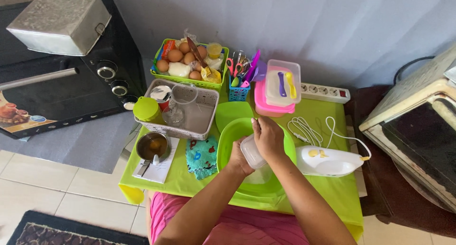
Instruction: Cracking eggs and measuring sugar into a mixing bowl for baking.
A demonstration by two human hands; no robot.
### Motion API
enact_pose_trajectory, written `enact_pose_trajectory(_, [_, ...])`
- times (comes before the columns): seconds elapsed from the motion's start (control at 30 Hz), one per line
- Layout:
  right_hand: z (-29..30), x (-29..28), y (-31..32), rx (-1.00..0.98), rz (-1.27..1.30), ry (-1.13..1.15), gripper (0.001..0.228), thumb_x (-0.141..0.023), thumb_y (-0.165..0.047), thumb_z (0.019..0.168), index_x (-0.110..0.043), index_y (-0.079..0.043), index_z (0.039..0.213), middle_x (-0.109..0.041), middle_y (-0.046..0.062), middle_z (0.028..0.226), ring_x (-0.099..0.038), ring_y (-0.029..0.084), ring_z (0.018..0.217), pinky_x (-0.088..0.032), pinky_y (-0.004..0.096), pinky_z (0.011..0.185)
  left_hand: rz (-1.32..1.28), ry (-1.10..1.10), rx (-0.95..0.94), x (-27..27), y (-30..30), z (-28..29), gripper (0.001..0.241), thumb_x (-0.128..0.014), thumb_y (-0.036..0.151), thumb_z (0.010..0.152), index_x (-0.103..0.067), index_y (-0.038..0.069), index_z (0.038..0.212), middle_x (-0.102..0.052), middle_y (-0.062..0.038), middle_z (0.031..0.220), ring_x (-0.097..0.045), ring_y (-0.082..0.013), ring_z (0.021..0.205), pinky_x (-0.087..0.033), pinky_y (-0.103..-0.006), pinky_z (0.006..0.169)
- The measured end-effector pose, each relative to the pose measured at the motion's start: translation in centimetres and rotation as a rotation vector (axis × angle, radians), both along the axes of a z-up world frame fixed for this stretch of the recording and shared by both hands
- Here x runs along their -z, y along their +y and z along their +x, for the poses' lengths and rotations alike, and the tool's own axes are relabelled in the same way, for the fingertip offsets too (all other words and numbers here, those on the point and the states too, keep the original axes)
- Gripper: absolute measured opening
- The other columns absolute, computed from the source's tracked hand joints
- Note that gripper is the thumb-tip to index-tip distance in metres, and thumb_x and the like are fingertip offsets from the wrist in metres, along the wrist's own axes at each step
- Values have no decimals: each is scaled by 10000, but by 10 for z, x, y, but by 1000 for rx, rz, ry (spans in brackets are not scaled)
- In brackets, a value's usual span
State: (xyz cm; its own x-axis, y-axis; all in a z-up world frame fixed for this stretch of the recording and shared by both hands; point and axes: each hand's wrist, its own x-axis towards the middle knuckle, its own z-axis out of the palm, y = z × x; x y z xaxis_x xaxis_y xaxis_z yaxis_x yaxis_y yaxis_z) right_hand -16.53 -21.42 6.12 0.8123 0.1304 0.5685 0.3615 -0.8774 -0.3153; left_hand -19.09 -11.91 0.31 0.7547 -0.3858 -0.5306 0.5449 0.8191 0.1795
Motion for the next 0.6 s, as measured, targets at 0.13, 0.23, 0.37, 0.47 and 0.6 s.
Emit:
enact_pose_trajectory(0.13, [2, -4, 1, -9, 40, 0, 402, -556, -336, 1071, -504, -142, 723, -525, 98, 632, -640, 318, 649, -516, 405, 594, -15, 18, -9, -6, 4, 7, 221, -665, 236, 721, -758, 47, 788, -748, -148, 779, -709, -325, 642, -600, -436, 697])
enact_pose_trajectory(0.23, [11, 0, 3, -3, 60, -1, 417, -548, -341, 1077, -501, -139, 714, -540, 114, 621, -648, 334, 649, -511, 425, 587, -11, 41, -31, -9, 7, 11, 236, -654, 251, 727, -757, 52, 801, -744, -145, 784, -700, -326, 635, -598, -436, 684])
enact_pose_trajectory(0.37, [26, 7, 7, 63, -57, -64, 412, -553, -378, 1068, -517, -175, 711, -559, 83, 573, -675, 301, 619, -536, 415, 580, -6, 58, -65, -9, 10, 18, 255, -647, 269, 714, -757, 66, 823, -740, -147, 794, -684, -328, 627, -587, -436, 656])
enact_pose_trajectory(0.47, [26, -2, 15, 70, -71, -43, 422, -521, -396, 1079, -529, -174, 721, -589, 76, 570, -687, 303, 608, -550, 421, 581, -11, 52, -89, -9, 14, 22, 248, -663, 256, 683, -758, 75, 823, -740, -147, 792, -684, -323, 628, -578, -430, 643])
enact_pose_trajectory(0.6, [24, -1, 22, 110, -117, 11, 413, -475, -419, 1092, -562, -177, 768, -618, 66, 579, -702, 300, 598, -571, 433, 572, -5, 55, -123, 2, 20, 27, 231, -674, 260, 686, -764, 93, 818, -753, -136, 805, -700, -300, 633, -582, -406, 637])
